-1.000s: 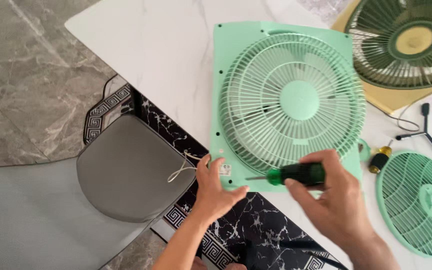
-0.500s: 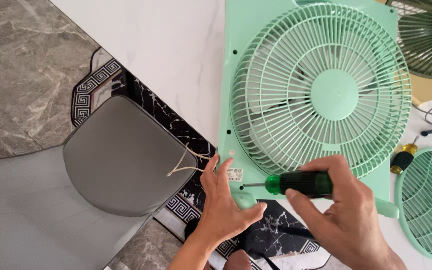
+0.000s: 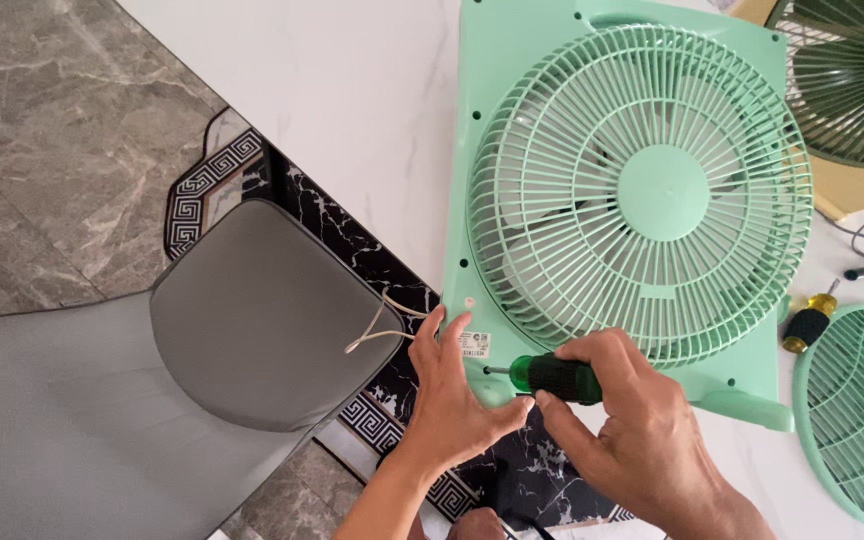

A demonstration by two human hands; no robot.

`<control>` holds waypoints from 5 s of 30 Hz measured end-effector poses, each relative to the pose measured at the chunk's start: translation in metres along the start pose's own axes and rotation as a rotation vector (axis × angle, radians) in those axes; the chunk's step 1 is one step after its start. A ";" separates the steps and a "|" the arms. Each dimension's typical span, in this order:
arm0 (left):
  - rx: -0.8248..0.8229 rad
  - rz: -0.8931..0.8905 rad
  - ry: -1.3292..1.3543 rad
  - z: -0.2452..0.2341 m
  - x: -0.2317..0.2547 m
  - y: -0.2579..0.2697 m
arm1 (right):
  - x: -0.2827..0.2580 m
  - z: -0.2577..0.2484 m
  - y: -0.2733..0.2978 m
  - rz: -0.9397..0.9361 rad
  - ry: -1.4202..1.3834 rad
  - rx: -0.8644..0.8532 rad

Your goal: The person assembles a mint green box fan on a white table. They place the fan head onto the base and use a screwdriver to tighten multiple screws around the perimeter to secure the assembly.

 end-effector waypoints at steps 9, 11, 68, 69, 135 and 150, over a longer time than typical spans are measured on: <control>-0.005 -0.014 -0.013 0.003 -0.004 -0.003 | -0.010 -0.007 0.002 -0.218 -0.093 -0.105; -0.018 -0.028 -0.011 0.002 -0.003 -0.003 | -0.014 -0.010 0.000 -0.210 -0.057 -0.120; -0.115 0.131 0.043 -0.016 0.010 0.019 | -0.033 0.005 -0.011 -0.494 0.548 -0.036; -0.104 0.148 0.027 -0.017 0.009 0.016 | -0.032 0.005 -0.008 -0.413 0.447 -0.088; 0.155 0.127 -0.048 -0.020 -0.030 0.023 | -0.024 0.003 -0.016 -0.123 0.066 -0.095; -0.324 -0.462 0.592 0.014 -0.112 -0.033 | -0.039 0.006 -0.021 0.051 0.107 -0.159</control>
Point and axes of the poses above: each hand's wrist, its own y-axis away from the middle knuckle, its own z-axis out of the palm, x = y × z, the point moved 2 cm from there along -y, towards the middle knuckle, and after that the axes turned 15 degrees about -z, right-handed, at the moved point
